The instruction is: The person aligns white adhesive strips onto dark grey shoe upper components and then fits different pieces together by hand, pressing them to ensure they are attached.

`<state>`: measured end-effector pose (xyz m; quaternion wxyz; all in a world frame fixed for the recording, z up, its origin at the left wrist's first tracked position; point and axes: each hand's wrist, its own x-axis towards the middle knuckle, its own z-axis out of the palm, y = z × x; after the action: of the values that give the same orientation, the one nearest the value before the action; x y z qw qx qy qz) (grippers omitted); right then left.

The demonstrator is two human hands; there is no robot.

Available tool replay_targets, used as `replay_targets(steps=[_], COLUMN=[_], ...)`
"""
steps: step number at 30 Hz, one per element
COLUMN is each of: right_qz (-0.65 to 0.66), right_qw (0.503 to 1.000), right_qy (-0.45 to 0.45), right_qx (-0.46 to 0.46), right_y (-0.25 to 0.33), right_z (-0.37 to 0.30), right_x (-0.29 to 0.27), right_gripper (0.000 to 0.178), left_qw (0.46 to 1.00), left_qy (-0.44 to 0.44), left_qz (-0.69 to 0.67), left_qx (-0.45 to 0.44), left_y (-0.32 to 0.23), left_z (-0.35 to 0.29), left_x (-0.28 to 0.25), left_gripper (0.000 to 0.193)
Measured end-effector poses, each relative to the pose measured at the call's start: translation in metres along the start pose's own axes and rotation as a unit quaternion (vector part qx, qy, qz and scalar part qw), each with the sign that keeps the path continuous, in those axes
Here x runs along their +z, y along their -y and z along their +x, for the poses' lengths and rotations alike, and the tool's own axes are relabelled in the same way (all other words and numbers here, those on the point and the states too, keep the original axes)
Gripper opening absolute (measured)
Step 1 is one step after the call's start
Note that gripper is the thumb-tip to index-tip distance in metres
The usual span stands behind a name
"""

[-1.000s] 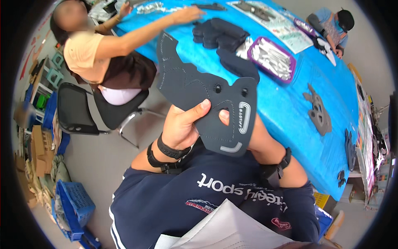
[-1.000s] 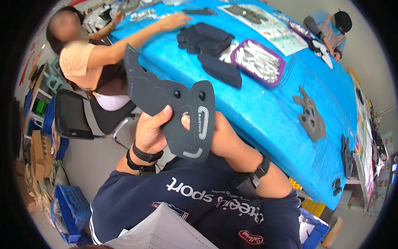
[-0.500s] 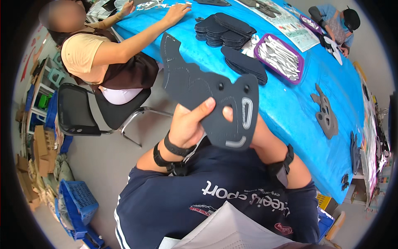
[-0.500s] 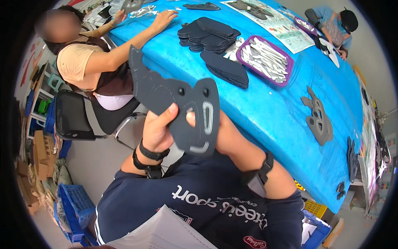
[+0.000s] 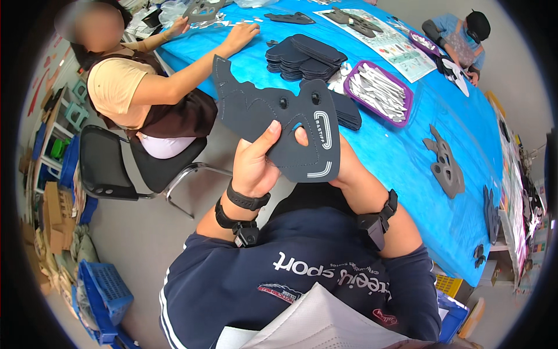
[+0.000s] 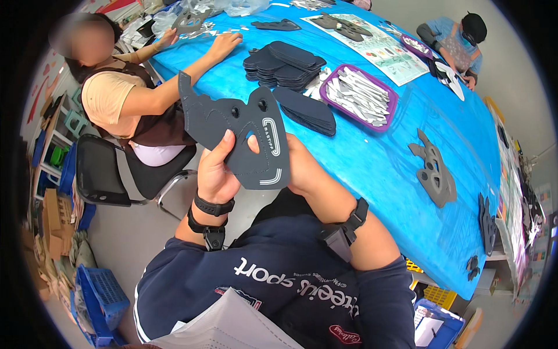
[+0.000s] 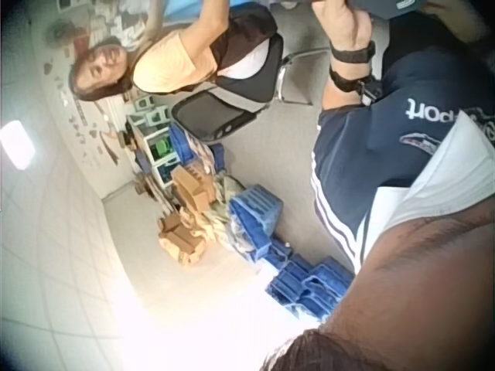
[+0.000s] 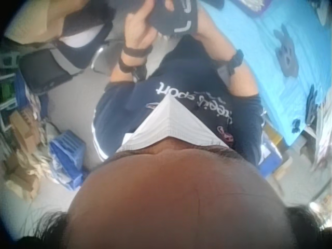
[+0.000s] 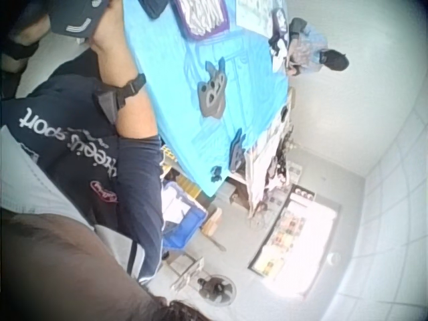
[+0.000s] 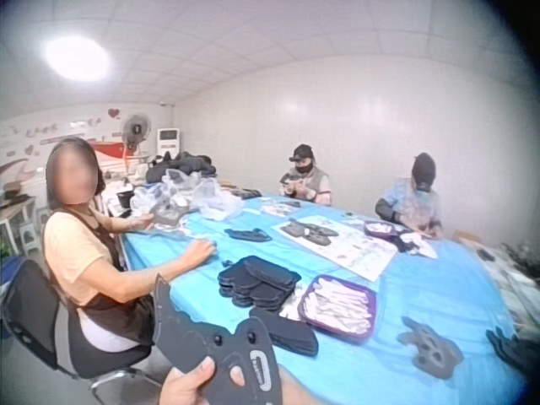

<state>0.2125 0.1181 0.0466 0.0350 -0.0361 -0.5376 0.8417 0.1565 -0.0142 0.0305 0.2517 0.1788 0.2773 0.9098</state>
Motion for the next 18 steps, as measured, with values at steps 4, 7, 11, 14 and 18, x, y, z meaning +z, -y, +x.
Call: replay_targets(steps=[4,7,11,14,18], right_qz=[-0.006,-0.033,-0.081,-0.06,-0.012], right_qw=[1.0,0.999,0.996,0.997,0.996], right_qy=[0.014,-0.001,-0.03,-0.043,-0.083], right_qx=[-0.003,-0.014,-0.01,-0.017,-0.008], right_y=[0.001,-0.001,-0.005,-0.008,-0.008], right_z=[-0.011,-0.018,-0.032,-0.048,-0.065], right_x=[-0.01,-0.019,-0.033,-0.034,-0.03], right_gripper=[0.034,0.033,0.034,0.034,0.033], left_qw=[0.998,0.997,0.998,0.997,0.994], left_qy=[0.024,0.024,0.016,0.005,0.019], left_qz=[-0.031,-0.039,0.049,0.058,0.058], left_qx=[-0.048,-0.061,-0.034,-0.056,-0.086], left_y=[0.007,0.016,0.028,0.032,0.032], left_z=[-0.002,-0.002,-0.006,-0.015,-0.023], left_x=[0.002,0.006,0.011,0.016,0.021], left_gripper=[0.029,0.029,0.033,0.033,0.032])
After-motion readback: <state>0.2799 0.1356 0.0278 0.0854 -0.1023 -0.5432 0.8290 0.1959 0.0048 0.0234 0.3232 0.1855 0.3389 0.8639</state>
